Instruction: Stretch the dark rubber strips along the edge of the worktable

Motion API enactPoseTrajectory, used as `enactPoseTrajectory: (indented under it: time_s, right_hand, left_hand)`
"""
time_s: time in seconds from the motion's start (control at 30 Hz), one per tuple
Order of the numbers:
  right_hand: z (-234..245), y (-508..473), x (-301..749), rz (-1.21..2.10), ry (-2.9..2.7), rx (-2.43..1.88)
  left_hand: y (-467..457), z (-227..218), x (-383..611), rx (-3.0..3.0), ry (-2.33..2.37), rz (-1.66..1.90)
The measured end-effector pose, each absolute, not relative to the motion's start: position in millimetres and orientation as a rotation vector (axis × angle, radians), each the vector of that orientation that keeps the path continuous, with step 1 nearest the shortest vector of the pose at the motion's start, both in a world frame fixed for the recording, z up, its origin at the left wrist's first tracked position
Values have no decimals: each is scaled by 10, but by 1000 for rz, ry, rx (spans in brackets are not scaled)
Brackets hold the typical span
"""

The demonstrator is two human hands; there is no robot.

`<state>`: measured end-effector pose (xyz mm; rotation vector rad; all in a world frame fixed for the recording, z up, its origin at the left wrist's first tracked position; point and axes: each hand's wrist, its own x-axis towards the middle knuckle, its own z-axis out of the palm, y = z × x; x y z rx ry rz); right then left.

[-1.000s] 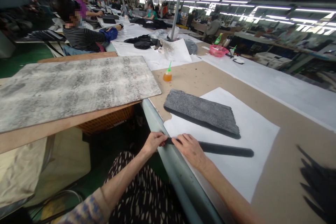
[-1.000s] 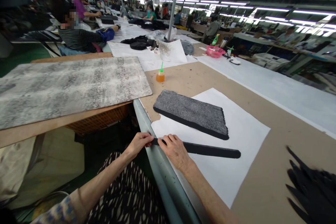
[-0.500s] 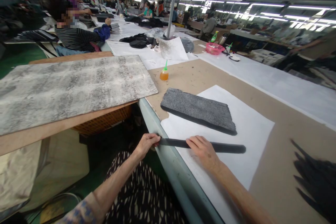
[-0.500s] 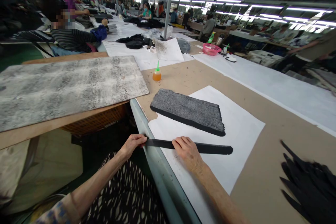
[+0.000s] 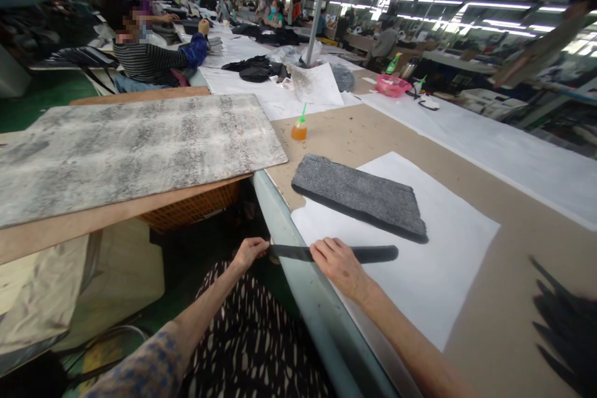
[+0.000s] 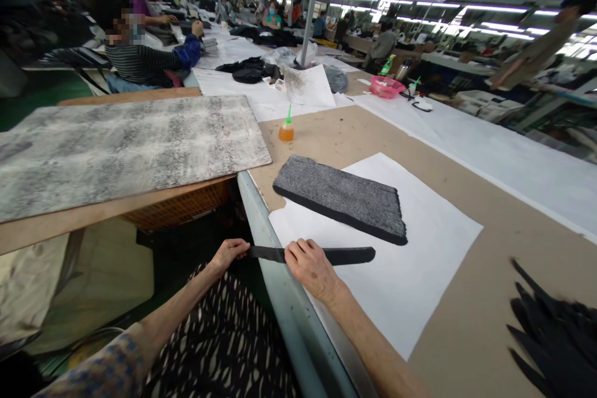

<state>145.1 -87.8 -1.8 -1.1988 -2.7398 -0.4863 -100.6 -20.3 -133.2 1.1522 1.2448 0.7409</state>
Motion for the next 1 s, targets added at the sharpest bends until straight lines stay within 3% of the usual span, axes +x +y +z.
enactPoseTrajectory:
  time_s: [0.4, 0.7, 1.0]
  right_hand:
    - [-52, -1091, 2206, -392, -2567, -1366]
    - [-18, -916, 1597, -574, -2761, -1187]
    - [-29, -843, 1430, -597, -2769, -1159]
  left_hand:
    - [-221, -1462, -1123, 1101, 1250, 753]
    - [-162, -1903, -1263, 948, 1335, 754]
    - [-289, -1913, -1579, 671, 1392, 760]
